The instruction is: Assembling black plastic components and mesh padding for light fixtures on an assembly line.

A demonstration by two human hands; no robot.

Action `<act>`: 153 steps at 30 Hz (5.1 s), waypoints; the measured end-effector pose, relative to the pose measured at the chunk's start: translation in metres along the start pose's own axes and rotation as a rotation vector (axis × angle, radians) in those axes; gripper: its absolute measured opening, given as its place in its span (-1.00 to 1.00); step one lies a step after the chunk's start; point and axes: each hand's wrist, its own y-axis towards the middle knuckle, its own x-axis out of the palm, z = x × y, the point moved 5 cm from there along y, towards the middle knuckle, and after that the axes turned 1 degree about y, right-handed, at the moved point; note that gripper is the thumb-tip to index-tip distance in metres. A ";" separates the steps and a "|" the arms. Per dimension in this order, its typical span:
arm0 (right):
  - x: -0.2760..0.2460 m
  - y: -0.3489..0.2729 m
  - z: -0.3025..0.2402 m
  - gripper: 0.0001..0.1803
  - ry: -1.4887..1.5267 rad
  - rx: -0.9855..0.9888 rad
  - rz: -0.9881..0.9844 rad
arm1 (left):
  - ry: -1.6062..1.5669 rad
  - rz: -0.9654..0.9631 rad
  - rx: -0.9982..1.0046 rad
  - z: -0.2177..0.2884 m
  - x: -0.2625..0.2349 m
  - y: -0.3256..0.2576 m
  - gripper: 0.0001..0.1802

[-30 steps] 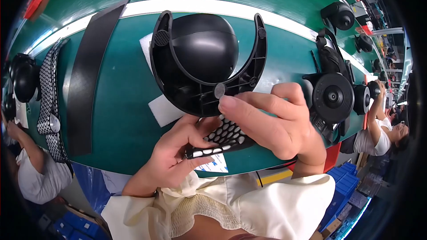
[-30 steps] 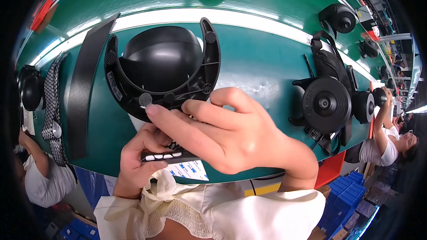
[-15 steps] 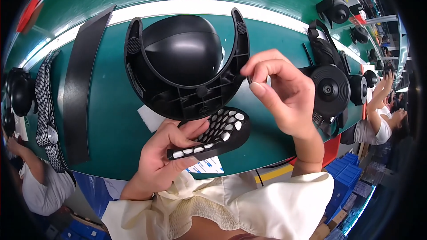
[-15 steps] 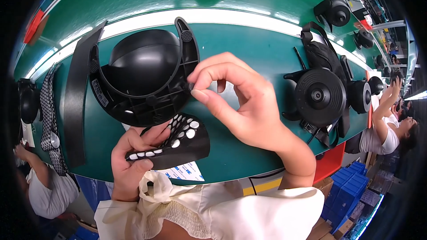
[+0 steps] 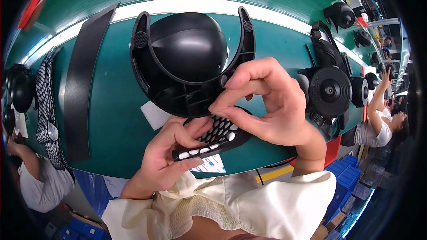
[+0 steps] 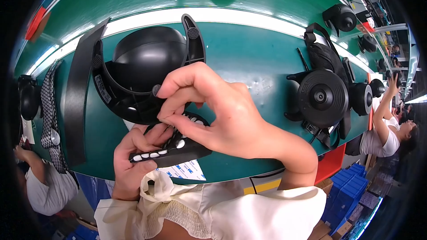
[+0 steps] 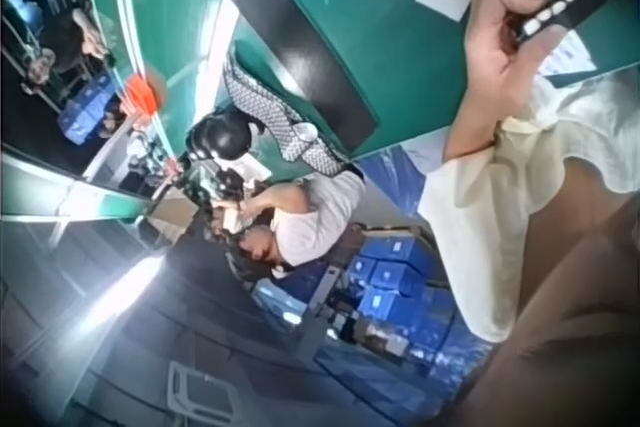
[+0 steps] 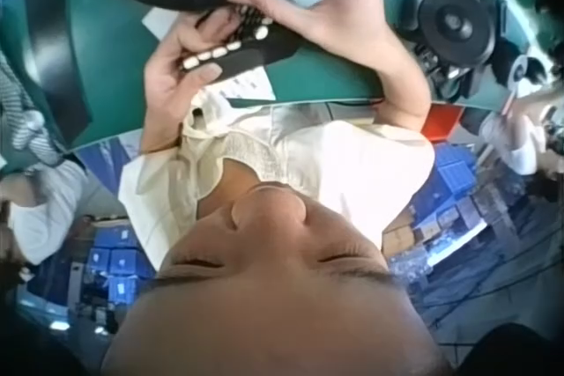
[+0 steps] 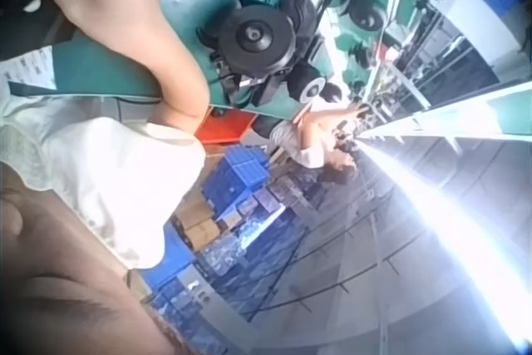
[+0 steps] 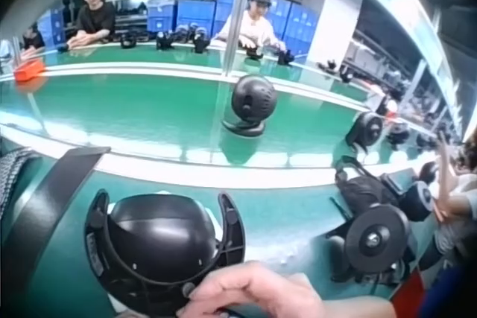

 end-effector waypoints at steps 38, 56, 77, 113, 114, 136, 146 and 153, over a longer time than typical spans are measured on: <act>0.009 -0.018 -0.028 -0.75 -0.935 -0.536 -0.289 | -0.107 -0.085 0.041 0.001 -0.002 0.000 -0.87; -0.028 -0.018 0.022 -0.93 0.106 0.334 0.132 | -0.124 -0.052 0.102 0.001 0.001 0.003 -0.87; -0.035 -0.004 0.031 -0.87 -0.048 0.200 0.214 | -0.079 -0.105 0.114 0.002 0.000 0.004 -0.85; -0.005 0.001 0.061 -0.49 0.597 0.364 0.055 | -0.022 -0.168 0.088 0.011 -0.005 0.001 -0.78; -0.009 -0.001 0.059 -0.54 0.509 0.441 0.114 | -0.099 -0.228 0.099 0.010 -0.001 0.004 -0.78; -0.008 0.178 0.135 -0.88 -1.884 -0.439 0.187 | -0.172 -0.114 0.323 0.024 -0.029 -0.026 -0.86; -0.045 0.188 0.168 -0.52 -1.406 0.301 -0.257 | -0.180 -0.041 0.375 0.021 -0.044 -0.020 -0.68; -0.358 0.162 0.110 -0.70 -1.417 0.292 0.672 | -0.345 0.079 0.404 0.011 -0.067 -0.010 -0.65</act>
